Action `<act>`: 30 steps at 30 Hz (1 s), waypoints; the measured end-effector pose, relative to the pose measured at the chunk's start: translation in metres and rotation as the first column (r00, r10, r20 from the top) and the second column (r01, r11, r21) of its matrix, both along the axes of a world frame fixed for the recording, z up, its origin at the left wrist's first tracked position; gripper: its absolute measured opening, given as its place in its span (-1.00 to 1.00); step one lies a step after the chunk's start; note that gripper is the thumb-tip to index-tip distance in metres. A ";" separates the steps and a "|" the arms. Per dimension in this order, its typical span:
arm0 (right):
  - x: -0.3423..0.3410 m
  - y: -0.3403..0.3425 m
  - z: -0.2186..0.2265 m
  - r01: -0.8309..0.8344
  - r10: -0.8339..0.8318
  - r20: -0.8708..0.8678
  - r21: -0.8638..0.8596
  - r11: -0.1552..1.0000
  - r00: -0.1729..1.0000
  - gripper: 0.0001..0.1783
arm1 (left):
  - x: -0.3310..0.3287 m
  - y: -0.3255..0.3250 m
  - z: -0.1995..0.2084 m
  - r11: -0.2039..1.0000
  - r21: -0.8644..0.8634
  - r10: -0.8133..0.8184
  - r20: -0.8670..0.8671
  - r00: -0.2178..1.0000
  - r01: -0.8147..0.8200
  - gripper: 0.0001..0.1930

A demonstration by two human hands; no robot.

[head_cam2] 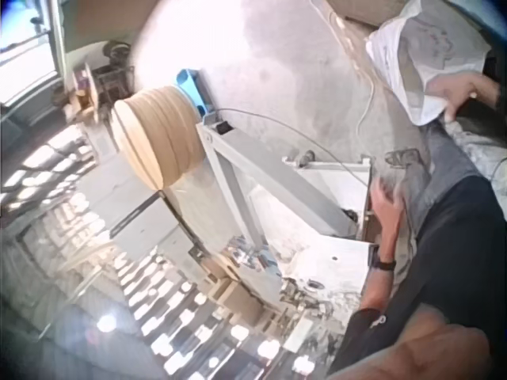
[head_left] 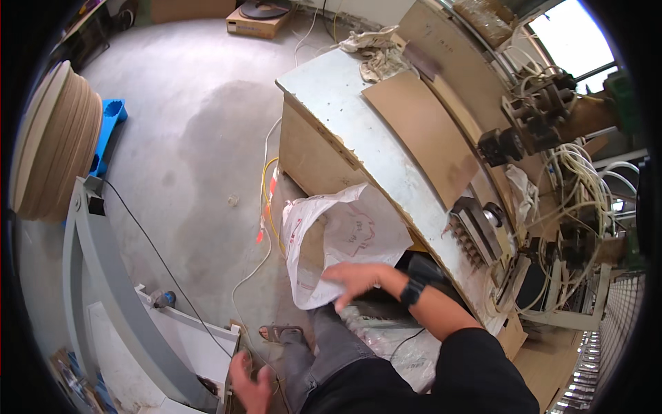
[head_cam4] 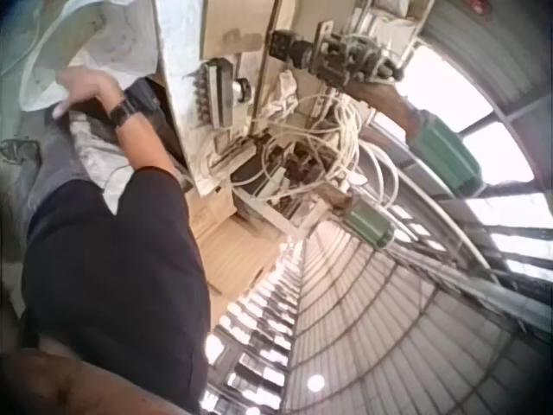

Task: Cleaning a stack of circular wooden panels with an air blow gun and then handling granular material at a workstation.

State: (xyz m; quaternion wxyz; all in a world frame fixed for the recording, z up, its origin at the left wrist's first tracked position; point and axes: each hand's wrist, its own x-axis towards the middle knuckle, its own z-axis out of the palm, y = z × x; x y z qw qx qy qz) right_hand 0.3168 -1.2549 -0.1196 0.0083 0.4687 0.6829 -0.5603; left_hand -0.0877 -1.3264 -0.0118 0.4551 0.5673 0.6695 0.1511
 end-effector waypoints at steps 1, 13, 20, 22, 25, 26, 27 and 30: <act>-0.017 0.001 0.023 -0.105 0.087 0.154 0.109 0.988 0.984 0.07 | 0.026 0.013 -0.014 0.994 0.041 -0.097 -0.053 0.994 0.099 -0.38; -0.045 -0.050 0.064 -0.195 0.189 0.116 0.041 0.980 0.975 -0.84 | 0.148 0.112 -0.073 0.959 0.016 -0.270 -0.261 0.927 0.284 -0.65; -0.043 -0.002 0.048 -0.312 0.107 -0.414 -0.469 0.826 0.904 -0.70 | 0.118 0.078 -0.071 0.989 -0.116 -0.102 -0.117 0.988 0.089 -0.63; -0.040 0.030 0.008 0.036 -0.188 -0.169 -0.644 0.764 0.967 -0.55 | 0.110 0.085 -0.088 0.975 -0.207 -0.100 -0.092 0.991 0.079 -0.69; -0.041 0.102 -0.072 0.059 0.180 0.450 -0.467 0.882 0.875 -0.53 | 0.105 0.086 -0.093 0.961 -0.183 -0.216 -0.035 0.976 0.206 -0.79; -0.056 0.126 -0.098 0.075 0.141 0.561 -0.345 0.936 0.816 -0.53 | 0.091 0.077 -0.077 0.967 -0.146 -0.214 -0.031 0.976 0.208 -0.81; -0.056 0.144 -0.140 0.138 0.063 0.627 -0.267 0.954 0.776 -0.53 | 0.088 0.068 -0.081 0.962 -0.137 -0.238 0.005 0.971 0.237 -0.81; -0.089 0.199 -0.284 0.224 -0.089 0.653 -0.126 0.966 0.752 -0.53 | 0.040 0.006 -0.135 0.930 -0.165 -0.289 0.224 0.931 0.329 -0.76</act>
